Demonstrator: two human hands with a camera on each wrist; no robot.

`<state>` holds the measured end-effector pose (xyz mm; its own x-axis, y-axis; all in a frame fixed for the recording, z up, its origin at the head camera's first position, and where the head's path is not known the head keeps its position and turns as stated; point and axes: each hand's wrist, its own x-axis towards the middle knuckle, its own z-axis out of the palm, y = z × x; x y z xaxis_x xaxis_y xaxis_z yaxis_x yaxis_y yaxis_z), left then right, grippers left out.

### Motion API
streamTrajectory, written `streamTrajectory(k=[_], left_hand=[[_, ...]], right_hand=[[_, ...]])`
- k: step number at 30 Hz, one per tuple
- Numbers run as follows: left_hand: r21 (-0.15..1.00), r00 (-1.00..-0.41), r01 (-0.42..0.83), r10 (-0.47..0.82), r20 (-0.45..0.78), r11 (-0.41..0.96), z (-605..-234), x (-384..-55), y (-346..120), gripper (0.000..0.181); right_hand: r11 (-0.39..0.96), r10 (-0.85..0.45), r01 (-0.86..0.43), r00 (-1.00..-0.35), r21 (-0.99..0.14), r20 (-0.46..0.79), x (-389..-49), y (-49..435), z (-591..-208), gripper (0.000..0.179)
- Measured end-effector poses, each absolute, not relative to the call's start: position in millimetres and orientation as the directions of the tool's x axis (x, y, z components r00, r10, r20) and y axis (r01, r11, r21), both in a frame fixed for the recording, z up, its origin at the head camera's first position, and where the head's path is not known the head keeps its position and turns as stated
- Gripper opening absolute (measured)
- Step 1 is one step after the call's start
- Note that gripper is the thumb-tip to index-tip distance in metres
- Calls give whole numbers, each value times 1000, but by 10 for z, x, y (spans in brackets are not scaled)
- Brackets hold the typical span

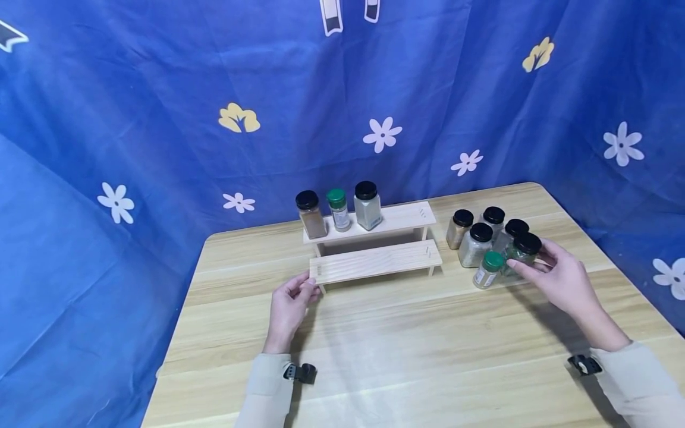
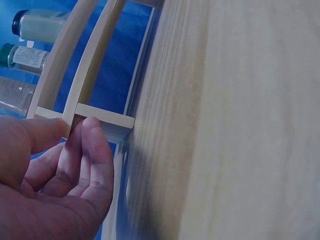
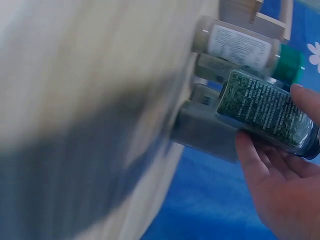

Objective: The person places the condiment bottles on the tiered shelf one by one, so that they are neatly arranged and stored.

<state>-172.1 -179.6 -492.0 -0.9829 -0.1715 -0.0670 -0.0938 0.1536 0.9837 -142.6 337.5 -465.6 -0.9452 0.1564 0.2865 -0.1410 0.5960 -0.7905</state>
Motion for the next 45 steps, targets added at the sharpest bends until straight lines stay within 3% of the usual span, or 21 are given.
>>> streamTrajectory(k=[16,25,45], left_hand=[[985,-983,-82,-172,-56,149,-4943,-1713,-1805,37],[983,-982,-92,-179,-62,161,-4935,-1711,-1803,36],[985,-982,-100,-174,-74,144,-4914,-1699,-1816,35]], right_hand=[[557,276,-161,-890,-815,364,-1590,3216,-4150,47],[568,192,-254,-884,-783,427,-1856,2776,-3928,51],[516,-6,-314,-932,-797,363,-2455,1682,-3815,57]])
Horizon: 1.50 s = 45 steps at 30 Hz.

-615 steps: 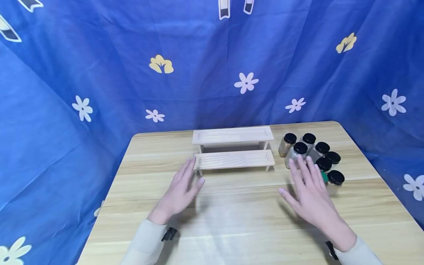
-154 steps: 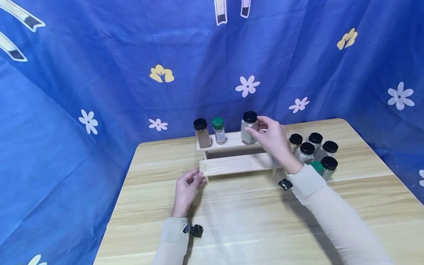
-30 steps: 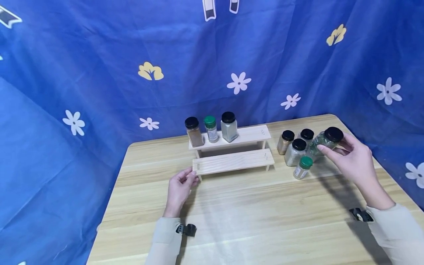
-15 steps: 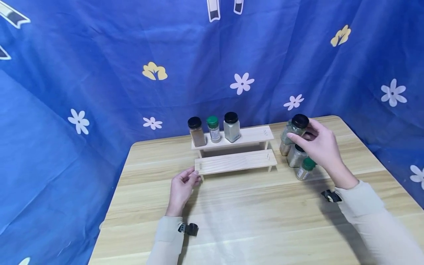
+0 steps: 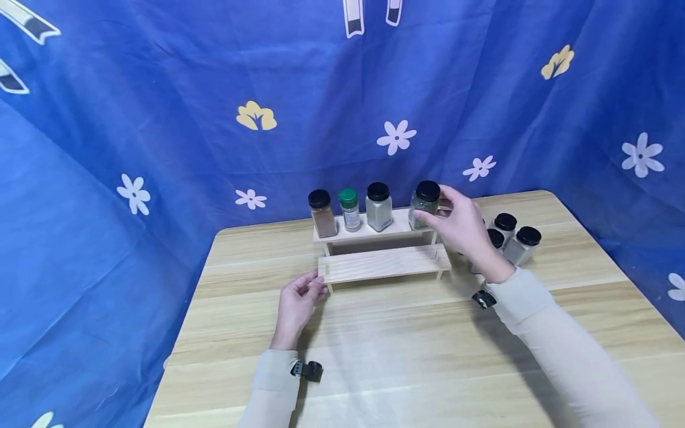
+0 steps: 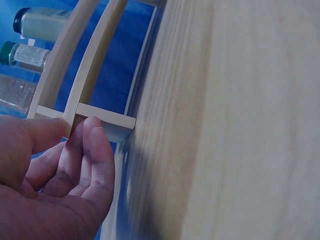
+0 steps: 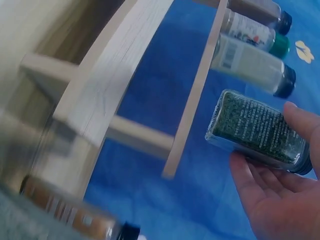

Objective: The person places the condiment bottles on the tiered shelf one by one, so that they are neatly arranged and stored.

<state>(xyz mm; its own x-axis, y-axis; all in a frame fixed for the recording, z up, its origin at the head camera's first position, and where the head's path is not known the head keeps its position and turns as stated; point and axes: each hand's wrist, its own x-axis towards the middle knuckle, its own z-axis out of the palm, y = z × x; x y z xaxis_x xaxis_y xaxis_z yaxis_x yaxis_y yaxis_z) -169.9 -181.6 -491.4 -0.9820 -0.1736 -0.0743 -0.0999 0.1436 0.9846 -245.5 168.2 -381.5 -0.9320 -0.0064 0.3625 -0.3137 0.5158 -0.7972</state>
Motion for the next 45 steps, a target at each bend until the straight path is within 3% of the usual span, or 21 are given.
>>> streamTrajectory(k=[25,33,45], left_hand=[[985,-979,-116,-184,-91,127,-4913,-1687,-1778,36],[982,-979,-105,-190,-74,157,-4908,-1696,-1782,35],[975,-981,-117,-174,-85,187,-4929,-1701,-1807,37]], right_hand=[[484,14,-303,-935,-821,353,-2616,1408,-3888,63],[411,13,-329,-930,-850,366,-2453,1614,-3796,64],[503,120,-291,-909,-814,399,-1995,2261,-3881,51]])
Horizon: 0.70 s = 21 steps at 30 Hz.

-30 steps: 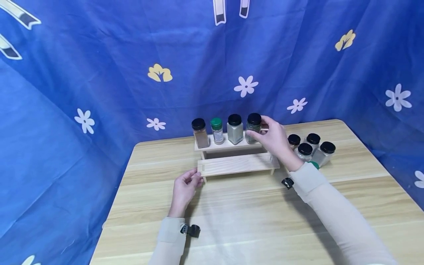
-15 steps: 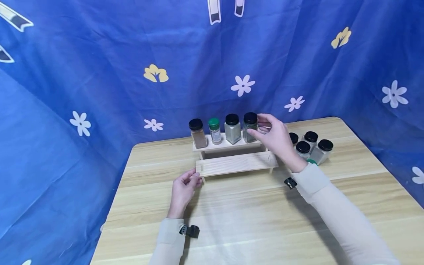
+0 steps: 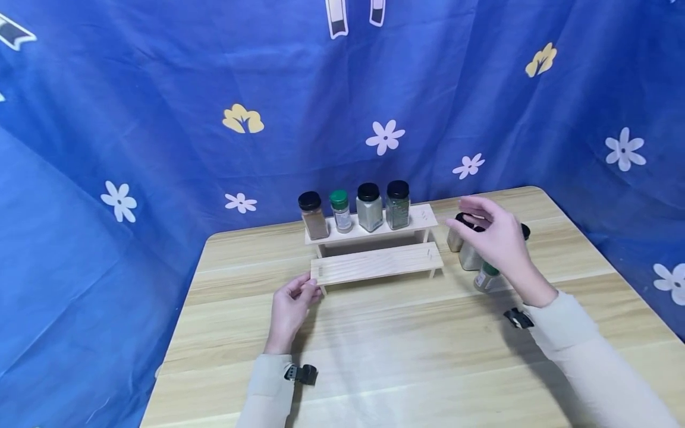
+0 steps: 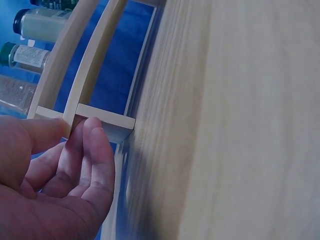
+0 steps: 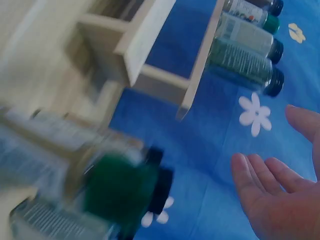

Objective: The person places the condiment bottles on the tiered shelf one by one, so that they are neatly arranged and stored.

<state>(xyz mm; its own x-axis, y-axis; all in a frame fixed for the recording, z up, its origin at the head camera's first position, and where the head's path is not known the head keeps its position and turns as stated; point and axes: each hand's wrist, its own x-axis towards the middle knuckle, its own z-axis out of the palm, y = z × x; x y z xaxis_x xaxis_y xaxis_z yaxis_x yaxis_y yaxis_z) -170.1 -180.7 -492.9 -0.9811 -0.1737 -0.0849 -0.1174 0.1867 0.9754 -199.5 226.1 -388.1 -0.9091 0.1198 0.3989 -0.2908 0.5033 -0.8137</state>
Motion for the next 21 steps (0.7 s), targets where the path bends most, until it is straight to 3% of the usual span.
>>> streamTrajectory(k=[9,21], left_hand=[[970,-981,-125,-173,-89,208,-4896,-1690,-1822,40],[974,-982,-115,-171,-81,195,-4895,-1686,-1801,40]], right_hand=[[574,150,-243,-908,-782,392,-1638,2692,-4206,54],[604,103,-224,-930,-765,354,-1461,2882,-4586,52]])
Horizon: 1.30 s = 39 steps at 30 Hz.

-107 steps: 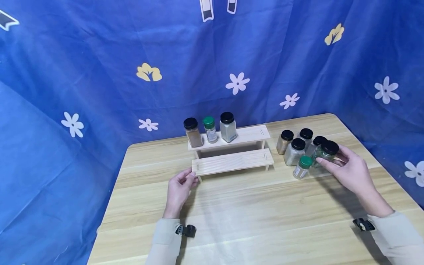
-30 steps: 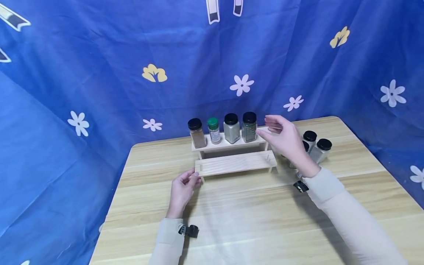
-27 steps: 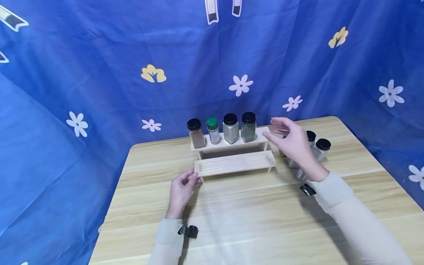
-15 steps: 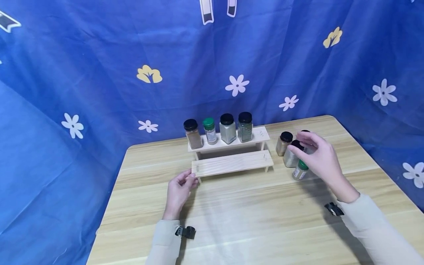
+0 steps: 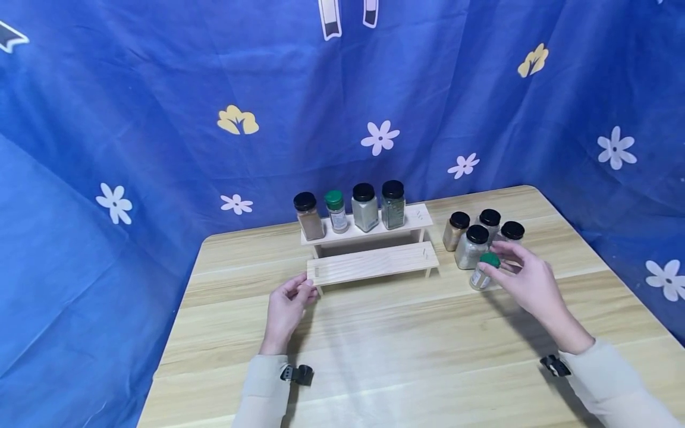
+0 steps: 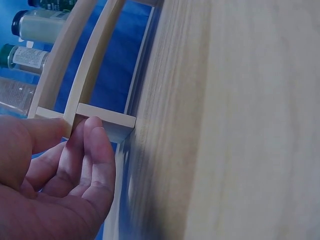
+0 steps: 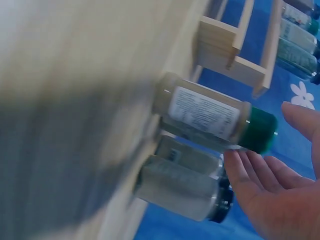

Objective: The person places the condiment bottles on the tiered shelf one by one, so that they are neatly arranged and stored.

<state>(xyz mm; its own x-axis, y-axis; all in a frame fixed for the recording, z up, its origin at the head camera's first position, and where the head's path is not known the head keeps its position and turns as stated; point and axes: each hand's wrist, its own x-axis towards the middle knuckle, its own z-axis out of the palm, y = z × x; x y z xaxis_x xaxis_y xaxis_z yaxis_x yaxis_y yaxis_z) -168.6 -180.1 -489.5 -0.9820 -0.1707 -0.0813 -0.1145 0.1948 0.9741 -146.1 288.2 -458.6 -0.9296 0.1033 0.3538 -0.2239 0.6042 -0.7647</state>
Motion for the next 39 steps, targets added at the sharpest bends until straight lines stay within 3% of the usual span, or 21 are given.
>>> streamTrajectory(k=[21,34,39], left_hand=[[980,-984,-110,-160,-84,167,-4897,-1677,-1792,42],[980,-981,-123,-171,-95,159,-4907,-1708,-1803,38],[980,-979,-121,-181,-92,160,-4906,-1688,-1790,37]], right_hand=[[712,12,-229,-941,-664,338,-1431,2877,-4836,42],[649,-56,-345,-911,-678,409,-1691,2509,-4413,29],[667,-43,-334,-909,-666,414,-1861,2378,-4138,27]])
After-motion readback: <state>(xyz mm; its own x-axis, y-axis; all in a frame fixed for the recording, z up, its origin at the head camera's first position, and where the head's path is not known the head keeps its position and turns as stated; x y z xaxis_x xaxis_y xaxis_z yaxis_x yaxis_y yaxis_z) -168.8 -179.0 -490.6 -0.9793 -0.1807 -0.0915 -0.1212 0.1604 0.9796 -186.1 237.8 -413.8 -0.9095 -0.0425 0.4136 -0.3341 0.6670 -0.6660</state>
